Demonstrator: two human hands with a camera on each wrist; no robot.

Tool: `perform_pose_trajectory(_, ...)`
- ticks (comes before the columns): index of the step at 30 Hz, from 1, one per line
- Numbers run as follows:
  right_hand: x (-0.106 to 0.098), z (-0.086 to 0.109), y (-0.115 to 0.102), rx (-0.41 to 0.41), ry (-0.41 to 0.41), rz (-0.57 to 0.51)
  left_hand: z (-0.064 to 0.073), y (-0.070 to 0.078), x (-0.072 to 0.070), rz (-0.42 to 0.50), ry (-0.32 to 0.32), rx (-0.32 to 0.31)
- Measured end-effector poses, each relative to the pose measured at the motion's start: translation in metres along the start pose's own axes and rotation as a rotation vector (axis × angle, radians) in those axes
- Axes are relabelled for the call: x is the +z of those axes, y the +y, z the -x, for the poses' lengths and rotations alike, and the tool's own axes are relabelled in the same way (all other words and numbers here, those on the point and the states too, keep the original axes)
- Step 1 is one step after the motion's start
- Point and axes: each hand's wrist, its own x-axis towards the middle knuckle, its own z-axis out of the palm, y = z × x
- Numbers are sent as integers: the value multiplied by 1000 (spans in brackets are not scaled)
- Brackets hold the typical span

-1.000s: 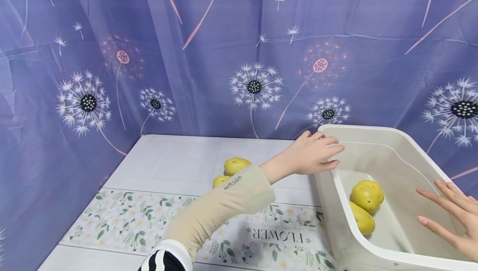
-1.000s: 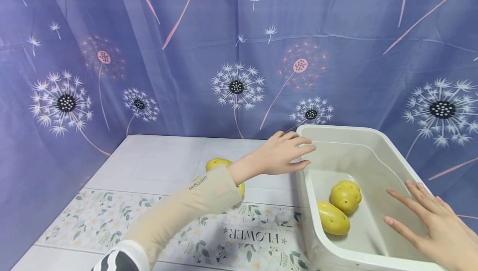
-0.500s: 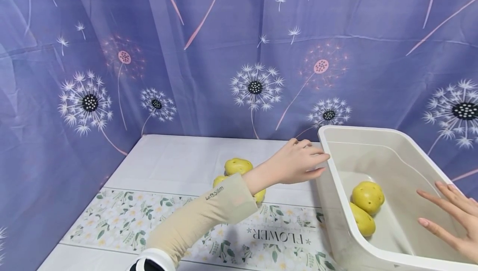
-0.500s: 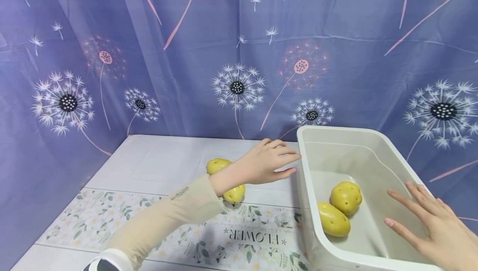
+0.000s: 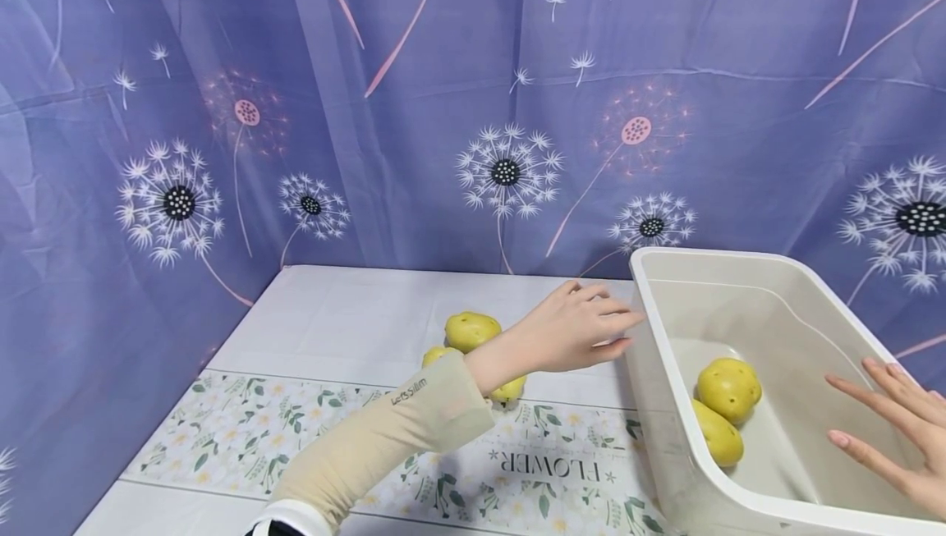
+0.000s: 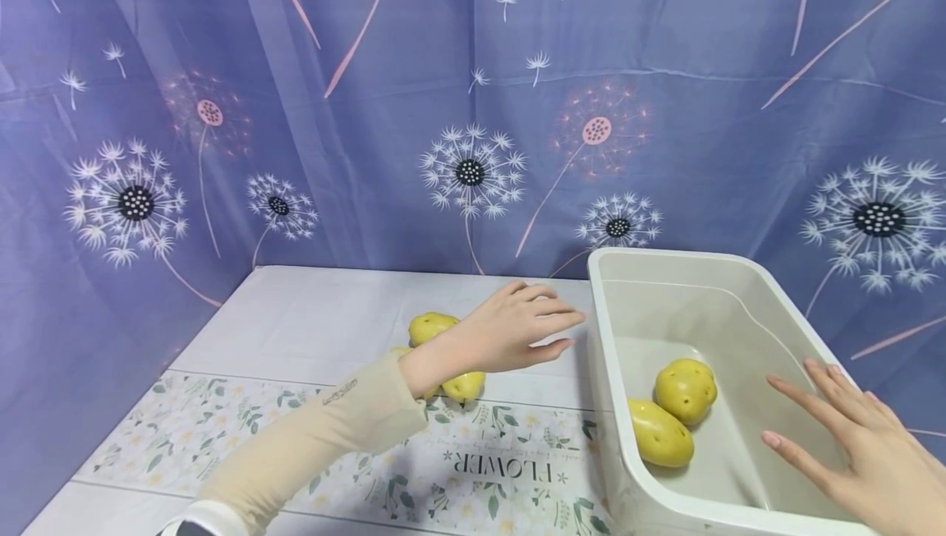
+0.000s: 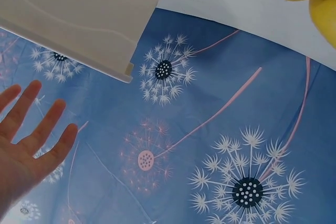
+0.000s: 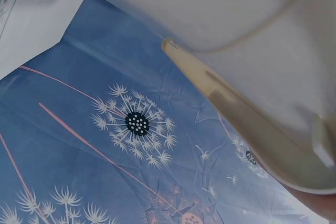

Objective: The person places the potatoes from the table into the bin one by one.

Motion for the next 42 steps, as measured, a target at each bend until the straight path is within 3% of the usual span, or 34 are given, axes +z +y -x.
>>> perform_pose_trajectory(9,-1,-1,-3,3,13,1,12,-2,-1,-3,52,29)
perform_pose_trajectory(20,-2,-2,-3,0,18,0,33,-6,0,26,-24,6)
perform_pose_trajectory(26,-2,1,-1,11,12,2,45,-8,4,32,-38,-16)
perform_pose_trajectory(34,-1,1,-1,13,-8,11,61,-8,8,48,-123,-43)
perform_pose_trajectory(42,-1,-1,-4,8,-18,23,75,-10,16,57,-150,-78)
